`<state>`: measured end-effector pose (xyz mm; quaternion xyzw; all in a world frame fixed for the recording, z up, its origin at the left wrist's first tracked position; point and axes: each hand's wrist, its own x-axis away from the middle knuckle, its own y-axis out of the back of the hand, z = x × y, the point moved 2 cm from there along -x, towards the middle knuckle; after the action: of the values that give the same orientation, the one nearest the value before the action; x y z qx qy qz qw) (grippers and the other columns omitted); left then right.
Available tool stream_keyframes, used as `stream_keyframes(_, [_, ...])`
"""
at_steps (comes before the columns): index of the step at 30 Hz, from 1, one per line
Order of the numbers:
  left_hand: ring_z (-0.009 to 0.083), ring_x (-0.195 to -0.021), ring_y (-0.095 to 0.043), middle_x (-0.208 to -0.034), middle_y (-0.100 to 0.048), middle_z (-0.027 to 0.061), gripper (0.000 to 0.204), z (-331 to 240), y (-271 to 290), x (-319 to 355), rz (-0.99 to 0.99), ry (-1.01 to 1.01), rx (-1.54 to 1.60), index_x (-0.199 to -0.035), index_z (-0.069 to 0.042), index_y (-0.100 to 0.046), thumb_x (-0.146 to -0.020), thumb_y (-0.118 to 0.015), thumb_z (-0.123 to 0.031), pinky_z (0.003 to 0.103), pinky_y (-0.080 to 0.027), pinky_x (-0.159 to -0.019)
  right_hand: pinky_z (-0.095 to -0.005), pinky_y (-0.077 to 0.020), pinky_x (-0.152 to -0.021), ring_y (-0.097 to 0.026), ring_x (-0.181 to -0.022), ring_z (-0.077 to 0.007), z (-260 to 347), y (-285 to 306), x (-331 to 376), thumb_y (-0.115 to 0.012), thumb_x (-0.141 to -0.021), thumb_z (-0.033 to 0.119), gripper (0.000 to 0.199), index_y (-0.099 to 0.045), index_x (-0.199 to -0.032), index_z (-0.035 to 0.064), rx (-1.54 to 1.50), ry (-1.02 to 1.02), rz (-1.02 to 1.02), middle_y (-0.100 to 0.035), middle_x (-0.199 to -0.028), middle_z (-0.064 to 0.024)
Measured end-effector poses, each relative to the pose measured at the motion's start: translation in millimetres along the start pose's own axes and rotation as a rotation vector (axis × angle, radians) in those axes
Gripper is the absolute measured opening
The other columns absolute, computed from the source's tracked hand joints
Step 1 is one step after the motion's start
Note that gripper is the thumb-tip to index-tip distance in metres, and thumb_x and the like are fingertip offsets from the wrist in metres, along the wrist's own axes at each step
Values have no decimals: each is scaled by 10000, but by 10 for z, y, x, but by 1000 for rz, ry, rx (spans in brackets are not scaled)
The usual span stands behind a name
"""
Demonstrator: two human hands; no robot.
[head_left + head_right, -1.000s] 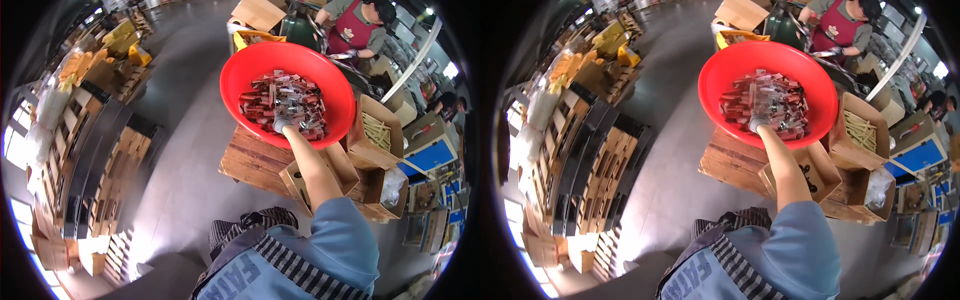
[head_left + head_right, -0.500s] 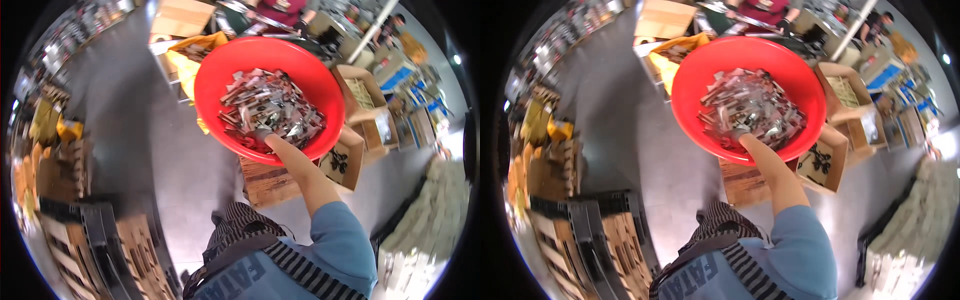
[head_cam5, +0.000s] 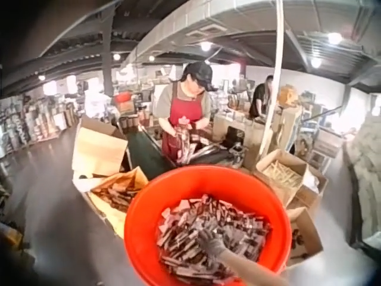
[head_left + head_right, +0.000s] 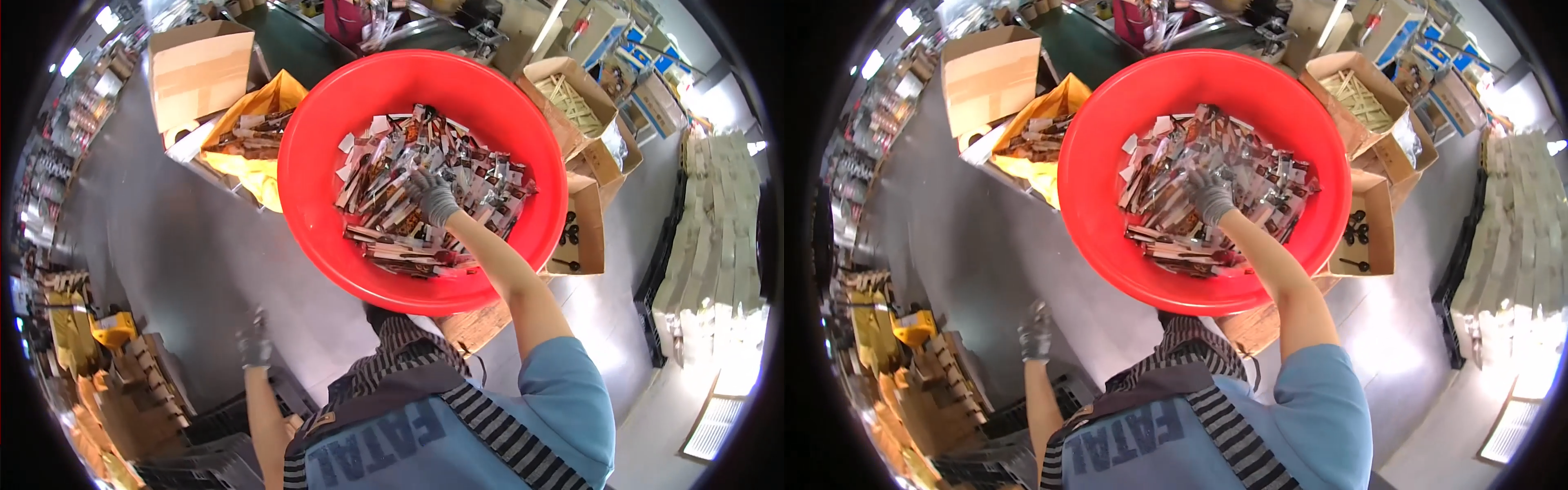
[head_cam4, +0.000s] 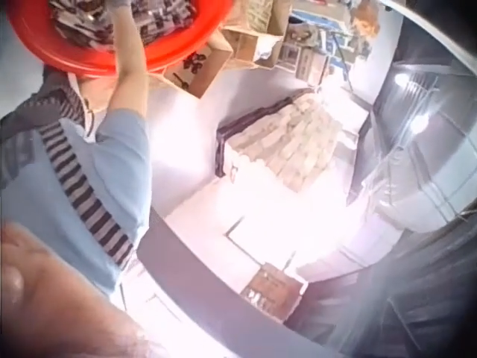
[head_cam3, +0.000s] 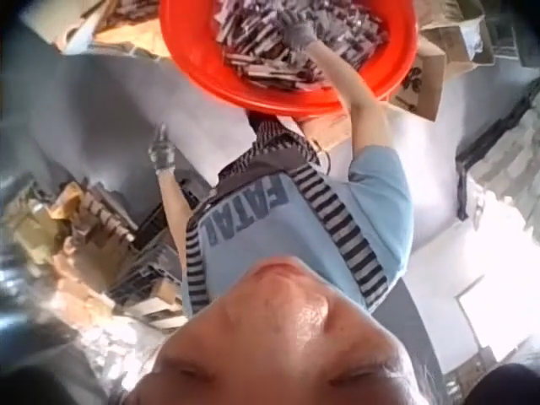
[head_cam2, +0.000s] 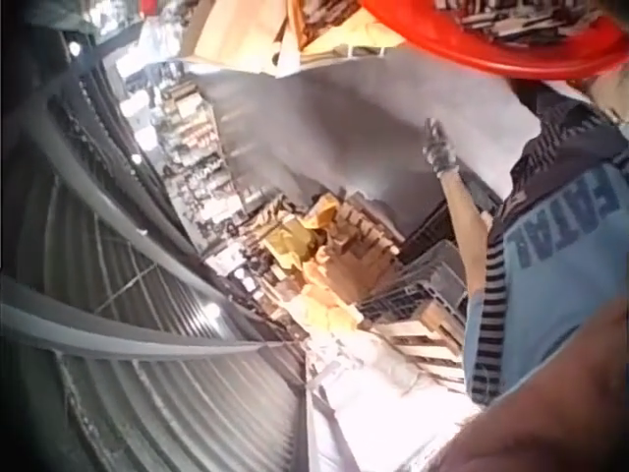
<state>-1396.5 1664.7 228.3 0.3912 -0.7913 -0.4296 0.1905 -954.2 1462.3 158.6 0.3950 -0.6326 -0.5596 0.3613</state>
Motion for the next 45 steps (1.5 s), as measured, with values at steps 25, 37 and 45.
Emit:
stream_keyframes(25, [117,-981,-526,-1144,-555,34,478,-2263,-2131,-2452,1613,-400,922,-1150,-43,-533,-705,-707,-51,262,-427,-860,-302,-420,-875,-498,-1005,-181,777,602,124,-739,-656,50,577,-470,-1166,64,-1628,-885,-259,-513,-1129,-67])
stream_keyframes(37, [111,-843,-579,-936,-628,21,221,-2613,-2094,-2448,1353,-88,911,-973,-52,-595,-768,-671,-85,238,-459,-744,-349,-463,-760,-552,-896,-245,681,1309,286,-740,-619,76,164,-605,-711,59,-618,-791,-622,-590,-984,-85])
stream_keyframes(45, [159,-870,-587,-1039,-604,84,350,-2930,-1626,-2371,1201,-681,328,-1163,-26,-500,-820,-572,-37,271,-457,-804,-340,-481,-683,-589,-793,-281,354,1750,239,-658,-679,32,79,-604,-736,46,-743,-692,-603,-596,-845,-120])
